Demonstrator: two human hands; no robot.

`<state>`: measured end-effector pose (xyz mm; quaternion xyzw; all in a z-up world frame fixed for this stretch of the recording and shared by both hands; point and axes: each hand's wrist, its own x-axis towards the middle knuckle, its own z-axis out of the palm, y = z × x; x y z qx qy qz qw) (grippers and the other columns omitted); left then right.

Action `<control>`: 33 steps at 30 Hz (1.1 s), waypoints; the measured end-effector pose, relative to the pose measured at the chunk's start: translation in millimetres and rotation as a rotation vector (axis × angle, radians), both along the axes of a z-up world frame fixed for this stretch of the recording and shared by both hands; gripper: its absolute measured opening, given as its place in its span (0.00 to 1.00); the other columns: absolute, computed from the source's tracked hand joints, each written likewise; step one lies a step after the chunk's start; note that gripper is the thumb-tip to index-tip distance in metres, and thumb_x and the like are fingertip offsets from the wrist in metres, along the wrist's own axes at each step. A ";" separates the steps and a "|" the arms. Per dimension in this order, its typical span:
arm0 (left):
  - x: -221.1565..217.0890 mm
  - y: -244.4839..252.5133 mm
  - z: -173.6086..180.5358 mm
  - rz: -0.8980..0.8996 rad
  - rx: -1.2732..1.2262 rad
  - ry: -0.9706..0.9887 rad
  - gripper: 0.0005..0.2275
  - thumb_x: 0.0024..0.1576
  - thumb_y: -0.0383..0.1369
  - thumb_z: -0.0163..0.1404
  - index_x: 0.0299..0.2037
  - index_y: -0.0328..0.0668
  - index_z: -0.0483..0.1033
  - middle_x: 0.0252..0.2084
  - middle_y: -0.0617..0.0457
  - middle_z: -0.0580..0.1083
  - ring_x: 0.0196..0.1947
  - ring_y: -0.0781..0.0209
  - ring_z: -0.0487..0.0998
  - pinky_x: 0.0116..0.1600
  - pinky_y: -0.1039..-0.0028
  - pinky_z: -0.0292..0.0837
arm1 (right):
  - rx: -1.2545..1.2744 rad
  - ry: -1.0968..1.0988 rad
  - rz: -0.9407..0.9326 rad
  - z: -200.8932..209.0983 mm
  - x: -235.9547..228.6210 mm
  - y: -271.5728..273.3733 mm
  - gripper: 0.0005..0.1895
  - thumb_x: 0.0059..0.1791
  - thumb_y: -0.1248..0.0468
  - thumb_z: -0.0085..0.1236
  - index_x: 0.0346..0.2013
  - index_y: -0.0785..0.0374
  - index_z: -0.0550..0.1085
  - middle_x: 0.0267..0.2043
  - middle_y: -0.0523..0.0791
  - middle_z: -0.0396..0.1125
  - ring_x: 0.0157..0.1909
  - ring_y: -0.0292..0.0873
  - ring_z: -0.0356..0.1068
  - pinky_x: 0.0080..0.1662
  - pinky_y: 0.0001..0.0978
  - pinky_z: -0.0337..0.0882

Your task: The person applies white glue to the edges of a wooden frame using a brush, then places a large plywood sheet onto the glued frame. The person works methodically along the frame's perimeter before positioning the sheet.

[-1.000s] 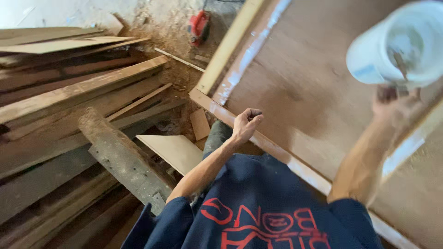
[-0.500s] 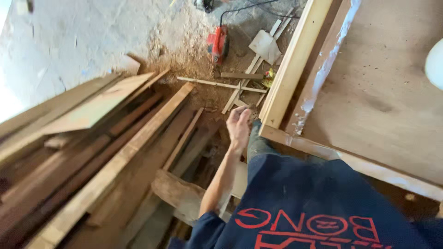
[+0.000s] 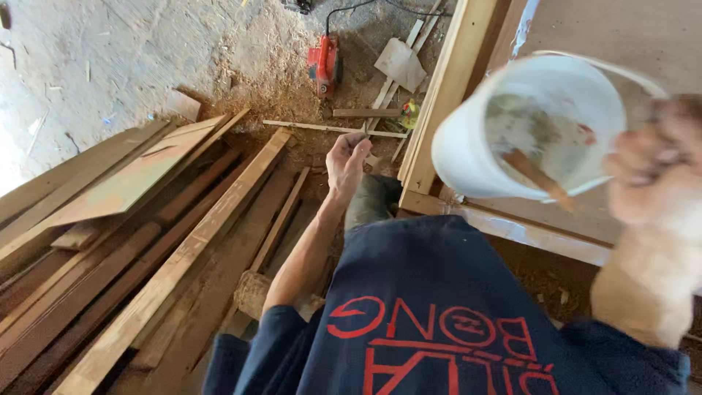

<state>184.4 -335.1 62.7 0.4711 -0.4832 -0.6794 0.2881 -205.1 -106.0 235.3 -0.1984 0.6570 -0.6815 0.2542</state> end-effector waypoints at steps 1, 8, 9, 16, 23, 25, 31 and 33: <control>2.2 3.1 5.3 0.000 -0.041 -0.017 0.09 0.61 0.32 0.54 0.47 0.33 0.76 0.36 0.56 0.76 0.33 0.72 0.73 0.37 0.80 0.69 | -0.029 -0.051 0.089 19.6 25.3 -17.7 0.10 0.56 0.62 0.50 0.36 0.68 0.69 0.21 0.40 0.54 0.19 0.35 0.51 0.23 0.32 0.50; 82.1 -14.5 -0.8 0.194 0.056 -0.061 0.09 0.61 0.30 0.54 0.46 0.33 0.76 0.32 0.57 0.74 0.29 0.71 0.70 0.34 0.78 0.66 | -0.053 -0.302 0.222 88.5 143.9 -146.8 0.11 0.57 0.66 0.51 0.33 0.72 0.70 0.19 0.40 0.53 0.17 0.33 0.48 0.22 0.27 0.47; 99.5 -20.8 -6.9 0.213 0.042 -0.091 0.08 0.61 0.30 0.53 0.45 0.33 0.75 0.30 0.56 0.73 0.28 0.70 0.70 0.34 0.78 0.66 | -0.029 -0.328 0.176 89.1 151.6 -160.8 0.10 0.55 0.67 0.51 0.33 0.71 0.70 0.19 0.40 0.53 0.17 0.33 0.48 0.23 0.27 0.47; 204.9 -82.3 -62.2 0.320 0.262 -0.110 0.07 0.59 0.28 0.54 0.42 0.32 0.76 0.30 0.54 0.75 0.27 0.67 0.73 0.32 0.76 0.69 | -0.092 -0.479 -0.122 21.6 189.5 -241.1 0.03 0.53 0.67 0.55 0.34 0.60 0.71 0.23 0.38 0.56 0.20 0.32 0.51 0.24 0.25 0.51; 256.2 -184.2 -44.2 0.117 0.186 -0.447 0.10 0.56 0.32 0.54 0.45 0.38 0.79 0.33 0.55 0.79 0.30 0.67 0.79 0.34 0.75 0.76 | 0.216 -0.296 -0.240 -2.9 248.3 -322.8 0.07 0.51 0.65 0.62 0.36 0.69 0.77 0.22 0.43 0.63 0.17 0.33 0.56 0.18 0.25 0.54; 258.5 -209.4 -38.9 0.177 0.164 -0.500 0.10 0.56 0.33 0.54 0.44 0.37 0.79 0.32 0.53 0.78 0.29 0.65 0.76 0.34 0.72 0.73 | 0.496 -0.269 -0.308 -14.0 255.9 -355.6 0.08 0.50 0.63 0.58 0.34 0.66 0.78 0.19 0.45 0.66 0.13 0.34 0.57 0.14 0.27 0.60; 273.9 -234.2 -41.2 0.241 0.151 -0.439 0.09 0.60 0.33 0.52 0.43 0.34 0.78 0.30 0.52 0.73 0.28 0.64 0.70 0.34 0.71 0.68 | 0.301 -0.323 -0.296 -51.1 268.1 -392.3 0.06 0.48 0.70 0.57 0.33 0.73 0.75 0.19 0.48 0.66 0.13 0.34 0.60 0.15 0.27 0.60; 283.9 -228.8 -48.9 0.235 0.174 -0.457 0.10 0.60 0.33 0.52 0.43 0.34 0.78 0.30 0.51 0.74 0.29 0.64 0.71 0.34 0.71 0.69 | 0.349 -0.272 -0.256 -68.9 272.2 -393.0 0.09 0.49 0.68 0.57 0.30 0.76 0.74 0.19 0.49 0.64 0.13 0.35 0.57 0.15 0.28 0.58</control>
